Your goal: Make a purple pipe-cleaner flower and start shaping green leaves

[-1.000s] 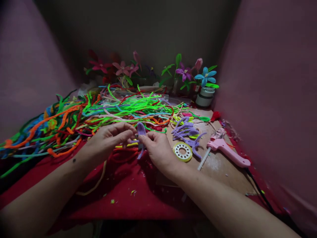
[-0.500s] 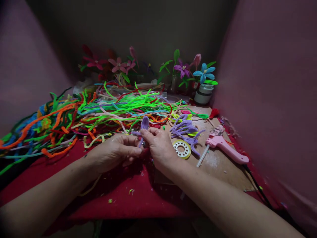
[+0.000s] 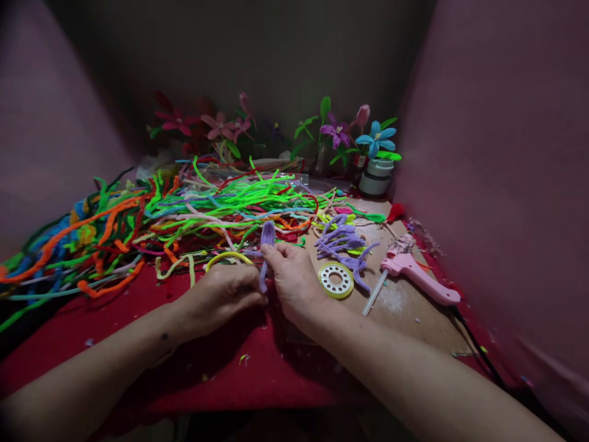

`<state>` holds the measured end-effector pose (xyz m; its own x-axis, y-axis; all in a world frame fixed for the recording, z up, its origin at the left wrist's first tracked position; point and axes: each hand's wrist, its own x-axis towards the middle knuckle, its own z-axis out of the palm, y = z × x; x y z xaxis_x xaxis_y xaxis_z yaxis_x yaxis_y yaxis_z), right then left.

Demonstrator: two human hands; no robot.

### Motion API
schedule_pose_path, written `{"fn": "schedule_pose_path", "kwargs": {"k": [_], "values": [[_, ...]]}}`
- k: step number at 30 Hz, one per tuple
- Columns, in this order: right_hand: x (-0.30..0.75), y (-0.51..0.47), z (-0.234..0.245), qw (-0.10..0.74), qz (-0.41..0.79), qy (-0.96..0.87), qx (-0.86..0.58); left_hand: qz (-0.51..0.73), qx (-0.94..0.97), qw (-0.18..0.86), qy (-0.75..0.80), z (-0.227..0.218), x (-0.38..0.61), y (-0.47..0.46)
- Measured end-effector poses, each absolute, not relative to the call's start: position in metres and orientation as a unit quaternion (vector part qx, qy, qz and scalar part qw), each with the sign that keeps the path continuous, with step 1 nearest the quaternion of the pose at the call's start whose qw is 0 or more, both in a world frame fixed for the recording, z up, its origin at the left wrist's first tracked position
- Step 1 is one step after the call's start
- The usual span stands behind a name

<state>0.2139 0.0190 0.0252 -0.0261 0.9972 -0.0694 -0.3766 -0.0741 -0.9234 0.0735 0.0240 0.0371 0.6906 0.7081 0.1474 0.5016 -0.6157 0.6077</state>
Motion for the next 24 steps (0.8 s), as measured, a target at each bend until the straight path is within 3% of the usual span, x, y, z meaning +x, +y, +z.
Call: {"fn": "schedule_pose_path", "kwargs": {"k": [4, 9, 13, 18, 24], "values": [[0.219, 0.021, 0.027, 0.553, 0.576, -0.434, -0.417, 0.121, 0.844, 0.349, 0.390, 0.048, 0.061, 0.036], [0.219, 0.017, 0.028, 0.479, 0.614, -0.470, -0.415, 0.314, 0.656, 0.514, 0.454, 0.057, 0.055, 0.045], [0.218, 0.014, 0.029, 0.432, 0.627, -0.502, -0.411, 0.331, 0.582, 0.604, 0.432, 0.052, 0.061, 0.040], [0.217, 0.013, 0.031, 0.419, 0.659, -0.479, -0.400, 0.389, 0.540, 0.600, 0.443, 0.049, 0.063, 0.039], [0.218, 0.012, 0.031, 0.419, 0.633, -0.493, -0.425, 0.334, 0.625, 0.528, 0.468, 0.056, 0.068, 0.030]]}}
